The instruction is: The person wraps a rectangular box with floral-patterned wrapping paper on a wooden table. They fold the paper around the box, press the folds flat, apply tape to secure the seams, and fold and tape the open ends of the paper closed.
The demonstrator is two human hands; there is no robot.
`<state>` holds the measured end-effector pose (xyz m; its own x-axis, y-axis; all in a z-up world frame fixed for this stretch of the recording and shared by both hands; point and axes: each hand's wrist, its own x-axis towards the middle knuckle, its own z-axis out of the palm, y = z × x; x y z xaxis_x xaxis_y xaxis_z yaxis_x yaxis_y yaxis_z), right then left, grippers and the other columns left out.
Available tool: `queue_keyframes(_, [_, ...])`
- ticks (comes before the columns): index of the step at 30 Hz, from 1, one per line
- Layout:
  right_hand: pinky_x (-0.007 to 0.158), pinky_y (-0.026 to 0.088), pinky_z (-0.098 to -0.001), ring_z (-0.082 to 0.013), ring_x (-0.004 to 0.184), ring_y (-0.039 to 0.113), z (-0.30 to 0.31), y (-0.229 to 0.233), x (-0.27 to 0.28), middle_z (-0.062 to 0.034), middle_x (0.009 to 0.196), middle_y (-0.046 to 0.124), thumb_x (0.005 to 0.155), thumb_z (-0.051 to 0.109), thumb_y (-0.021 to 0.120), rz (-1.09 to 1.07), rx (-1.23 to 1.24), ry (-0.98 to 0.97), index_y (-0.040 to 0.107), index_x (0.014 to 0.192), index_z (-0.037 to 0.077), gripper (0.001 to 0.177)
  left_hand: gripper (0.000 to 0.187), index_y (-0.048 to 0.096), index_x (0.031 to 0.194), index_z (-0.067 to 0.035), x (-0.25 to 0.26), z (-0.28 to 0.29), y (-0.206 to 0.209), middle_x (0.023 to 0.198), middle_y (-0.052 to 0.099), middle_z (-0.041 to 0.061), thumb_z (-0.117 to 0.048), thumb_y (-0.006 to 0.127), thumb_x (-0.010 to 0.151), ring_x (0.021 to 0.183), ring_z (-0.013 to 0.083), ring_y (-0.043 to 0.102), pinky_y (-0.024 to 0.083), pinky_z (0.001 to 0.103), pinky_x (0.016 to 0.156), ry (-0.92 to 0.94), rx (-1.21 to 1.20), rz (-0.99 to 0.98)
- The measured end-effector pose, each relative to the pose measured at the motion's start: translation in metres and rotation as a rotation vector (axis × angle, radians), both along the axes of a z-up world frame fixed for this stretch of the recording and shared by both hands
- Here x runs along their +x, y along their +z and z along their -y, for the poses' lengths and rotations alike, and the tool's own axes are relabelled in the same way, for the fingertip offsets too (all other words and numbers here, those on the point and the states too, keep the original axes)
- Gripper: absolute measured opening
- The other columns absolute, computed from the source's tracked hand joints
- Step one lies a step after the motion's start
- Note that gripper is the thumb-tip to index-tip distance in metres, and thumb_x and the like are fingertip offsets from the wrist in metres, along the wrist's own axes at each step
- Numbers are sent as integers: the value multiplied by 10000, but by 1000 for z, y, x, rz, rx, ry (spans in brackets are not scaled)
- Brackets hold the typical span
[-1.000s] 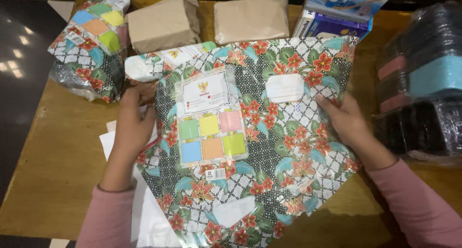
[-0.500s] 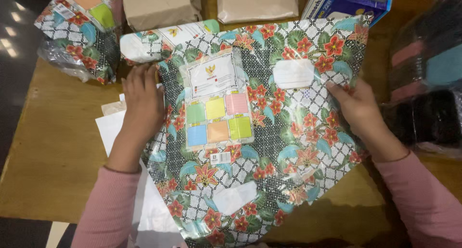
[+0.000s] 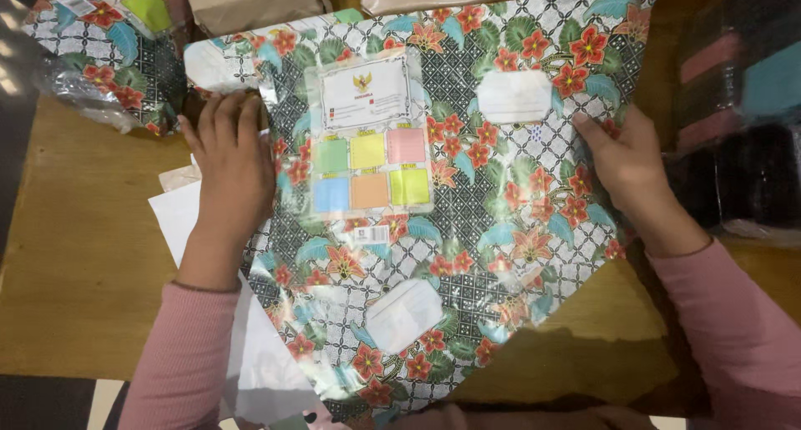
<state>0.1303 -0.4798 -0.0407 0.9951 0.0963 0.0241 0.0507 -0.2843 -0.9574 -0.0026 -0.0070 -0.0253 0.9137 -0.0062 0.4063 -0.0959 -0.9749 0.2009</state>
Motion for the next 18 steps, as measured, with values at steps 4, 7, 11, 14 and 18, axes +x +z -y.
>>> queue_keyframes(4, [858,527,-239,-86,962,658,2,-2,1,-27,1121,717,1032,98,670,5,100,24,622,1271,-1,263,476,449,1513,10,2,-1,-1,1543,423,218,-68,557,1056,1496,434,324,83,712,1234,7,-2,-5])
queue_keyframes(7, [798,504,-276,-108,913,623,6,-8,2,-40,1084,684,1045,90,685,-12,76,-30,616,1259,-7,245,466,457,1498,22,2,-3,-5,1530,436,229,-66,553,1051,1481,446,330,84,721,1220,2,-21,-9])
queue_keyframes(11, [772,506,-285,-104,880,612,9,-12,10,-30,1060,684,1050,85,689,-14,97,-77,637,1242,7,215,436,460,1481,29,1,-6,-5,1514,450,236,-66,546,1064,1479,460,344,103,725,1225,-32,-32,-4])
queue_keyframes(14, [773,512,-265,-86,868,616,12,-15,12,-15,1039,695,1047,79,682,-6,104,-70,655,1219,15,185,426,472,1476,15,0,-3,-4,1498,477,211,-83,560,1071,1475,439,377,117,722,1236,-54,-60,11])
queue_keyframes(18, [816,535,-236,-67,910,650,12,-19,12,0,1072,723,1037,68,665,40,185,-2,657,1225,29,192,394,500,1446,-26,2,-5,2,1439,517,181,-146,596,1083,1426,389,433,115,709,1231,-43,-133,40])
